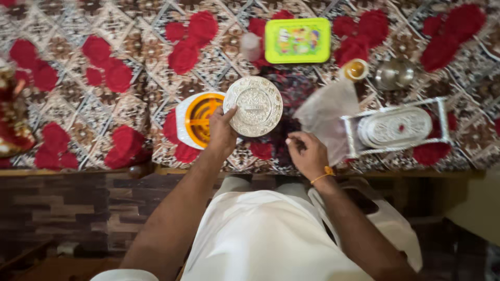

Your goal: The person wipes a silver plate and an orange plastic lid with a patterned cloth. They handle the items one at a time, turning them over to clean both sides before placing them back on the bed.

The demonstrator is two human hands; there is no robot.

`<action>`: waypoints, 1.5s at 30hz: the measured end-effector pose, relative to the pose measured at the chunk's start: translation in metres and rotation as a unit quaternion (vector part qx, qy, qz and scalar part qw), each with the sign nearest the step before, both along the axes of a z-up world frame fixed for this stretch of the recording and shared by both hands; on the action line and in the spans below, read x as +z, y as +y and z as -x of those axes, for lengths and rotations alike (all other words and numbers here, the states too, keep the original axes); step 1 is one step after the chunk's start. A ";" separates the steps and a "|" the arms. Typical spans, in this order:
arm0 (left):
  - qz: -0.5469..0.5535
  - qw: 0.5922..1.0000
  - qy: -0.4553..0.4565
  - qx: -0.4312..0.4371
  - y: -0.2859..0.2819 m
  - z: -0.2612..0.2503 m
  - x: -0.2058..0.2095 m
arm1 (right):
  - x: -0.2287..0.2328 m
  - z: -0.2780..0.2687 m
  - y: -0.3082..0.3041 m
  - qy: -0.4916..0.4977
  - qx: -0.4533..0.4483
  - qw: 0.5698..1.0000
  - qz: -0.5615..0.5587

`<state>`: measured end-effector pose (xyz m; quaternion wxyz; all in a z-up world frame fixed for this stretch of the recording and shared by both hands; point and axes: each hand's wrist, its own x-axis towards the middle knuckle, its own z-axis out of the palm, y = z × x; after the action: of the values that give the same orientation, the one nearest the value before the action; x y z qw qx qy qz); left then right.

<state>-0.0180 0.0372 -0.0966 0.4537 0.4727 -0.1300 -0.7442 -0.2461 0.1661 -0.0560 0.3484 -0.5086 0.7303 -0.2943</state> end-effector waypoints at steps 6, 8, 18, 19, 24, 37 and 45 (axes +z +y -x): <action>0.024 0.999 0.016 0.026 -0.003 -0.049 0.038 | -0.022 -0.047 -0.033 0.291 0.123 0.944 0.099; 0.017 0.999 0.005 0.029 -0.007 -0.062 0.051 | -0.047 -0.049 -0.037 0.296 0.150 0.942 -0.051; 0.045 0.998 0.017 0.045 -0.038 -0.113 0.075 | -0.106 -0.023 -0.035 -0.226 -0.007 0.968 -0.113; 0.047 0.998 0.018 0.047 -0.039 -0.114 0.079 | -0.094 -0.016 -0.029 -0.294 -0.049 0.952 -0.064; 0.067 0.997 0.016 0.048 -0.042 -0.105 0.096 | 0.010 -0.009 -0.024 -0.190 -0.076 0.970 0.130; 0.123 0.992 0.028 0.003 -0.039 -0.043 0.160 | 0.176 -0.114 -0.109 0.145 0.256 0.904 0.310; 0.036 0.933 0.349 -0.083 -0.001 -0.015 0.198 | 0.198 -0.060 -0.113 0.029 0.340 0.861 0.376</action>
<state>-0.0032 0.0359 0.1012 0.4241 0.1546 -0.0290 -0.8918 -0.1859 0.0529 0.1420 0.1881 -0.8259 0.3555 -0.3950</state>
